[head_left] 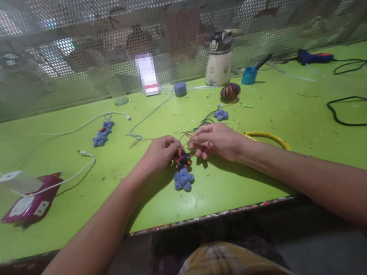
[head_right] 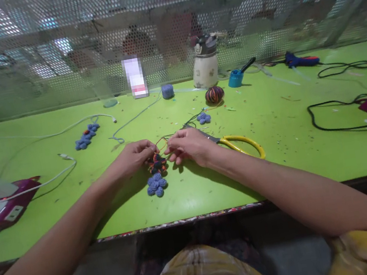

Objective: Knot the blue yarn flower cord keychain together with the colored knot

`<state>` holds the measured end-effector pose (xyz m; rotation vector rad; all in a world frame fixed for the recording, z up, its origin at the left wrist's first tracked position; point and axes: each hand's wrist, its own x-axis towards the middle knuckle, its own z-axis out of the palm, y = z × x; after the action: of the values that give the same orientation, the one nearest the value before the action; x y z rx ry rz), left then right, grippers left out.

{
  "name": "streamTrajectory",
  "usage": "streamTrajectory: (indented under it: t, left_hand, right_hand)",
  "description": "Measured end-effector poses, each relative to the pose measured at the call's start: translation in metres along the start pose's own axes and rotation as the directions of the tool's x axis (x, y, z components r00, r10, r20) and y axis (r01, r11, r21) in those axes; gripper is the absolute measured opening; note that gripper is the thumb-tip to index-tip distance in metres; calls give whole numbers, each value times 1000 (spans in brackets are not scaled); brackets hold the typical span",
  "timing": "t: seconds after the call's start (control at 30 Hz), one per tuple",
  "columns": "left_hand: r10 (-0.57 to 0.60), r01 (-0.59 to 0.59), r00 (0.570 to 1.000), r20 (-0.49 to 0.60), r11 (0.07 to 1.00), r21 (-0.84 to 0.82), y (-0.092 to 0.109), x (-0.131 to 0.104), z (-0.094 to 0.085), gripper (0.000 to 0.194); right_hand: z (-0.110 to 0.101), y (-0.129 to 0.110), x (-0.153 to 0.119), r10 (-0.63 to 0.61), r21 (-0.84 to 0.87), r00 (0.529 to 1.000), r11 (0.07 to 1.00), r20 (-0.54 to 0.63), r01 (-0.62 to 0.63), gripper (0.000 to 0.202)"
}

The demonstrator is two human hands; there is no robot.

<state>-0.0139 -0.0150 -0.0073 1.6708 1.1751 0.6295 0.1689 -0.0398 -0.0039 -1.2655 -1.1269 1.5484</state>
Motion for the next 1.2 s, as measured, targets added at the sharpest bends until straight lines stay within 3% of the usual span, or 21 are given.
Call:
streamTrajectory:
  t: [0.13, 0.33, 0.53, 0.83, 1.2]
  left_hand:
    - [-7, 7, 1000, -3, 999, -31, 1, 0, 0, 17]
    - [-61, 59, 998, -16, 995, -84, -1, 3, 2, 15]
    - [-69, 73, 997, 24, 969, -237, -5, 3, 3, 17]
    - [-64, 54, 998, -16, 931, -362, -6, 2, 4, 16]
    - [-51, 36, 998, -38, 943, -332, -4, 4, 4, 14]
  right_hand:
    - [0, 3, 2, 22, -167, 1000, 986, 4, -21, 13]
    - [10, -2, -7, 14, -235, 1000, 972, 25, -8, 37]
    - [21, 6, -12, -20, -162, 997, 986, 75, 32, 65]
    - [21, 17, -8, -74, -94, 989, 992, 127, 86, 66]
    - [18, 9, -10, -46, -34, 992, 998, 118, 51, 49]
